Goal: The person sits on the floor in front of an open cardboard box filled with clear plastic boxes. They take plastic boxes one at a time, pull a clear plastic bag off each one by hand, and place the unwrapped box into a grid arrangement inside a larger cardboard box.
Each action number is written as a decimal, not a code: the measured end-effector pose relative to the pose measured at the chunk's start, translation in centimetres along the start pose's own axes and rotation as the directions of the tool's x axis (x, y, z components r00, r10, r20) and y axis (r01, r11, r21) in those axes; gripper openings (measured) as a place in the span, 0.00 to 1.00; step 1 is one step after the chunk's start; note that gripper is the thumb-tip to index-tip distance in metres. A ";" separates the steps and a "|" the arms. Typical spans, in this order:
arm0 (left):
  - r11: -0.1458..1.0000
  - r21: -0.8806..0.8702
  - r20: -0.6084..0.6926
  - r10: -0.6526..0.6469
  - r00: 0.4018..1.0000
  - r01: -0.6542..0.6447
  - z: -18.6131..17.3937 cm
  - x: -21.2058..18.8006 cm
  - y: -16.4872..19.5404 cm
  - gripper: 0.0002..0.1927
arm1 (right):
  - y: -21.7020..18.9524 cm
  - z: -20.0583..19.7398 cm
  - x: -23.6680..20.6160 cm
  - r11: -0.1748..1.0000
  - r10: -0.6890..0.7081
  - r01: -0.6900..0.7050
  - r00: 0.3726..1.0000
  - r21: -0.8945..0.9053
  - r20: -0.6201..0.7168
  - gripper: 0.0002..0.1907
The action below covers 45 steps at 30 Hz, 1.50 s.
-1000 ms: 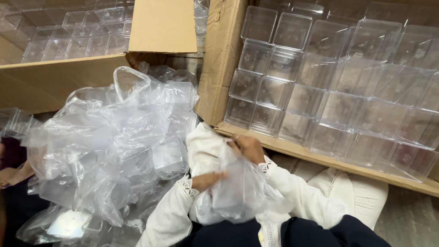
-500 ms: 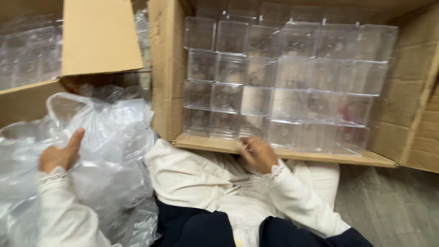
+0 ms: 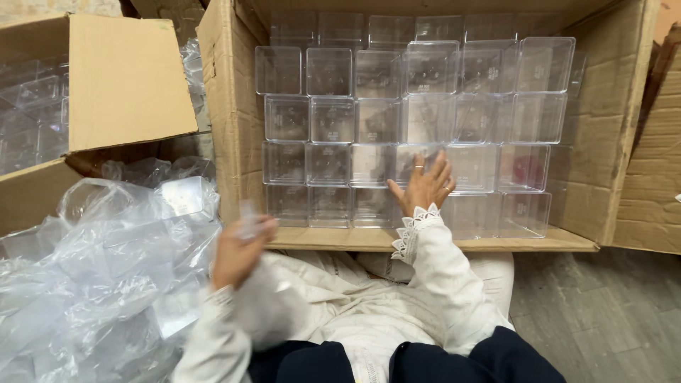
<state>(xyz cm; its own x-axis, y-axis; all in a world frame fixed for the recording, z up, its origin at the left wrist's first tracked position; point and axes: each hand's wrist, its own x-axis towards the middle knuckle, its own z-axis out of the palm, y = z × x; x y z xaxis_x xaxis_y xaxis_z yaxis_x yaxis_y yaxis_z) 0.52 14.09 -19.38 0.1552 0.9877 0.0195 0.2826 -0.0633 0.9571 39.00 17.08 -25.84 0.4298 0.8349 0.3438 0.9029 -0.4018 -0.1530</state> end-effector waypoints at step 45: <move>0.998 0.003 0.276 -0.063 0.959 0.064 12.6 18.5 -5.7 0.31 | -2.3 -4.8 23.4 0.995 0.009 -0.014 0.999 0.096 0.047 0.62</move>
<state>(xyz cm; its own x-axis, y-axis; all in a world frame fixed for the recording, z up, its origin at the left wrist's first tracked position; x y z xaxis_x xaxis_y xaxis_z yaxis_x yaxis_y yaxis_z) 13.74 30.90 -28.08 0.3923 0.9118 -0.1211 0.2947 0.0001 0.9556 46.89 35.78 -13.01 0.4382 0.8480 0.2982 0.8937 -0.3753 -0.2459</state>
